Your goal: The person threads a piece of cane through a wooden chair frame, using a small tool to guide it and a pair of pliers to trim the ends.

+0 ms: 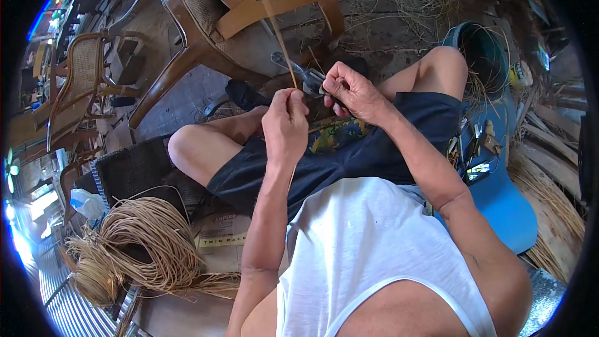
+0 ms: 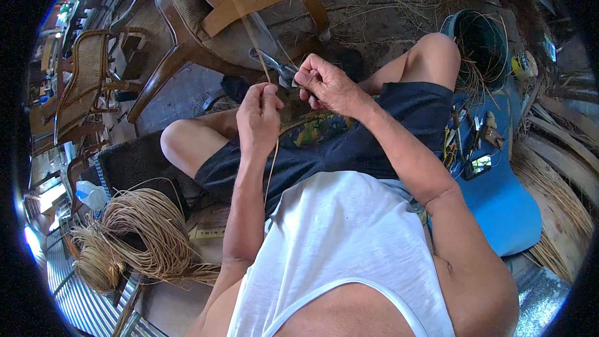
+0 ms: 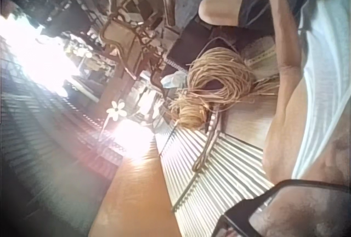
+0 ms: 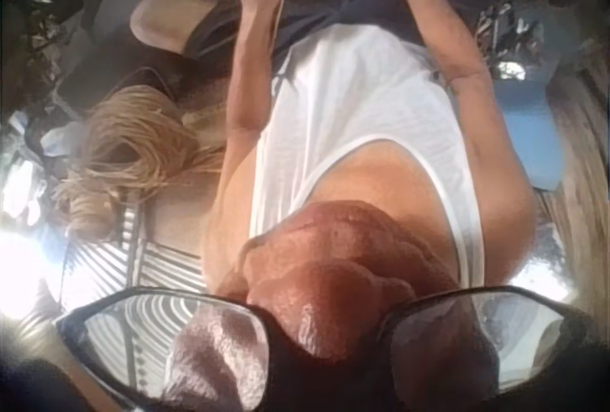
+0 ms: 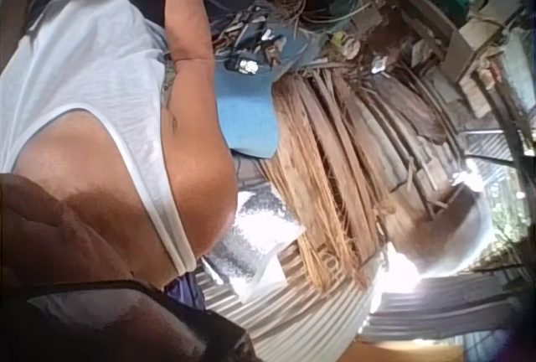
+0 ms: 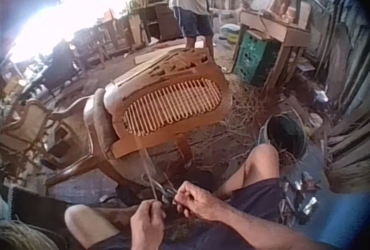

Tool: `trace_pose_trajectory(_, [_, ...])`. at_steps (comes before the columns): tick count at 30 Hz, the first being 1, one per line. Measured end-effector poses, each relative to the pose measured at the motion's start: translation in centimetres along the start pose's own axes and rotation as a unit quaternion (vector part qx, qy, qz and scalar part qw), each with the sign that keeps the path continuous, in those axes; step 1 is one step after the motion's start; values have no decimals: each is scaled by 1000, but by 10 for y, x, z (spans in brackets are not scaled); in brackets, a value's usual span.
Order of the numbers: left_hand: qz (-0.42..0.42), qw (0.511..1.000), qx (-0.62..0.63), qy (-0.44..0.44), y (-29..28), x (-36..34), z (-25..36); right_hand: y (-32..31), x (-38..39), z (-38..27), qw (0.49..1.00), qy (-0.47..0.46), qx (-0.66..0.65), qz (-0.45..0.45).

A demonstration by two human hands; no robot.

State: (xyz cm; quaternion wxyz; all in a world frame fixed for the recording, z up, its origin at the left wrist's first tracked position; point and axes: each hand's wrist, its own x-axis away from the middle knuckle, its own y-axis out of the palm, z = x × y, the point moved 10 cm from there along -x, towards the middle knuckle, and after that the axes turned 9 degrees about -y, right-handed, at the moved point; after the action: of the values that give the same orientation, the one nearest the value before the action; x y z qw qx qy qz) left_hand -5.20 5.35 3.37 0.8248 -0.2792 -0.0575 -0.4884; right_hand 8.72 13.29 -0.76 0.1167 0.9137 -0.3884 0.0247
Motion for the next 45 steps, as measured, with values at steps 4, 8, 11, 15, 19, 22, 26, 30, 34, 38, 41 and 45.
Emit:
trace_pose_trajectory(4, [126, 949, -189, 218, -9, 17, 46, 3, 0, 1, 1000, 4, -16, 3])
trace_pose_trajectory(8, [166, 929, -232, 234, -22, 19, 58, 1, 1, -1, 1000, -6, 21, 10])
trace_pose_trajectory(11, [-135, 972, 156, -110, 11, 0, -4, 4, -1, -5, 1000, -15, 17, 8])
trace_pose_trajectory(15, [-162, 985, 25, -59, 23, 0, 1, 5, -5, -10, 999, -28, 28, 8])
trace_pose_trajectory(19, [-168, 984, -5, -61, 30, 0, -2, 6, -7, -10, 998, -46, 47, 15])
trace_pose_trajectory(22, [-158, 986, -24, -49, 31, 5, 1, 0, -6, -10, 994, -71, 59, 62])
trace_pose_trajectory(26, [-109, 992, -64, -8, 24, 5, 7, -3, -3, 4, 992, -31, 61, 102])
trace_pose_trajectory(30, [-50, 981, -160, 97, 15, 15, 23, 0, 0, 17, 993, 12, 41, 106])
trace_pose_trajectory(34, [-74, 982, -151, 92, -26, 60, 27, -60, -4, 10, 978, 42, -44, 201])
trace_pose_trajectory(38, [51, 987, -61, -140, -166, 119, -14, -198, 28, -63, 911, -69, -24, 405])
trace_pose_trajectory(41, [189, 968, 108, -125, -259, 143, -26, -233, 50, -127, 921, -115, 92, 360])
trace_pose_trajectory(45, [205, 946, 249, 20, -286, 157, -27, -217, 63, -187, 917, -104, 257, 288])
